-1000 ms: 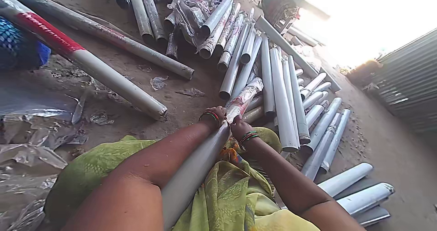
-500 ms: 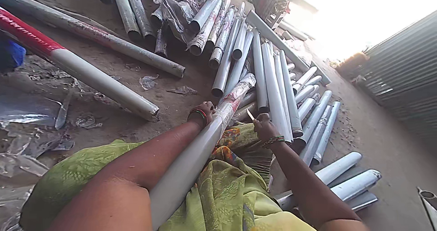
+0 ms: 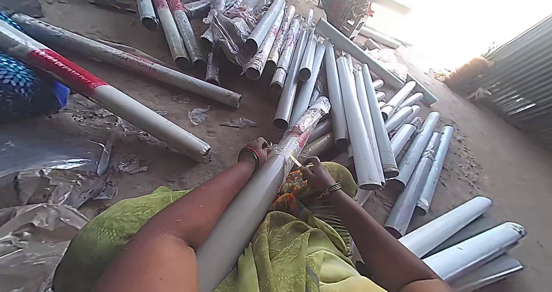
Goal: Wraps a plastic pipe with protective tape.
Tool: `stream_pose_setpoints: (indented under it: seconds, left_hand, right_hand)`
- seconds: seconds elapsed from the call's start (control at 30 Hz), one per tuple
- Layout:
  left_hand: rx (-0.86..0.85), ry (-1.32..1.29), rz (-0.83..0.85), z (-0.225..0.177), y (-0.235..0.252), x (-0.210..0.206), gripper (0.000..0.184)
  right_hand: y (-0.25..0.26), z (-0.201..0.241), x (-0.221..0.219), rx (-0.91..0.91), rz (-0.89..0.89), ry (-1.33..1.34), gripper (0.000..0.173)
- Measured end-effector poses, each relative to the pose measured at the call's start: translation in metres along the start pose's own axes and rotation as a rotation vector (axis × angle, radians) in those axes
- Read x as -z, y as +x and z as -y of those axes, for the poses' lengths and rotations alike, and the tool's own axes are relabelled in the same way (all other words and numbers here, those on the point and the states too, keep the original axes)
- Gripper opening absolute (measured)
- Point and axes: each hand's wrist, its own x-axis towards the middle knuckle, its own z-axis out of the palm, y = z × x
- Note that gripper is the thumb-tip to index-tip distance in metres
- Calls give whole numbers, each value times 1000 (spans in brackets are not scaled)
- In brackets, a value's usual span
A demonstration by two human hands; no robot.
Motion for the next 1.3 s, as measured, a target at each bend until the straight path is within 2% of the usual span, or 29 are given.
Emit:
stream_pose_setpoints:
  seconds: [0.23, 0.4, 0.53, 0.6, 0.67, 0.73, 0.8, 0.87, 0.93, 1.0, 1.07, 1.17, 1.3]
  left_hand:
    - [285, -27, -72, 45, 31, 13, 35]
    - [430, -29, 32, 77, 44, 7, 40]
    - [525, -223, 65, 94, 52, 9, 41]
    - [557, -365, 10, 94, 49, 19, 37]
    - [567, -437, -161, 102, 47, 36, 36]
    - [504, -518, -299, 108, 45, 58, 36]
    - [404, -553, -320, 91, 38, 68, 37]
    - [282, -513, -222, 63, 31, 57, 37]
    - [141, -402, -49, 32, 22, 40, 36]
    - [-26, -236, 136, 12, 16, 22, 36]
    - [-140, -75, 232, 2, 15, 8, 40]
    - [-134, 133, 299, -18, 0, 9, 53]
    - [-97, 199, 290, -20, -6, 12, 60]
  right_hand:
    - [13, -24, -8, -63, -30, 195, 37]
    - [17, -30, -9, -54, -37, 261, 34]
    - [18, -34, -9, -34, -49, 294, 35]
    - [17, -34, -9, -20, -58, 315, 34]
    - [17, -35, -10, 0, -76, 344, 32]
    - [16, -35, -11, 19, -83, 371, 32]
    - [14, -35, -10, 40, -72, 383, 33]
    - [11, -31, -8, 37, -44, 389, 35]
    - [3, -20, -4, 10, -3, 366, 35]
    - [-6, -7, -1, -22, 49, 238, 36]
    - [-15, 7, 2, -59, 88, 38, 39]
    - [-20, 22, 1, -53, 105, -129, 41]
    - [-19, 42, -1, -38, 132, -243, 40]
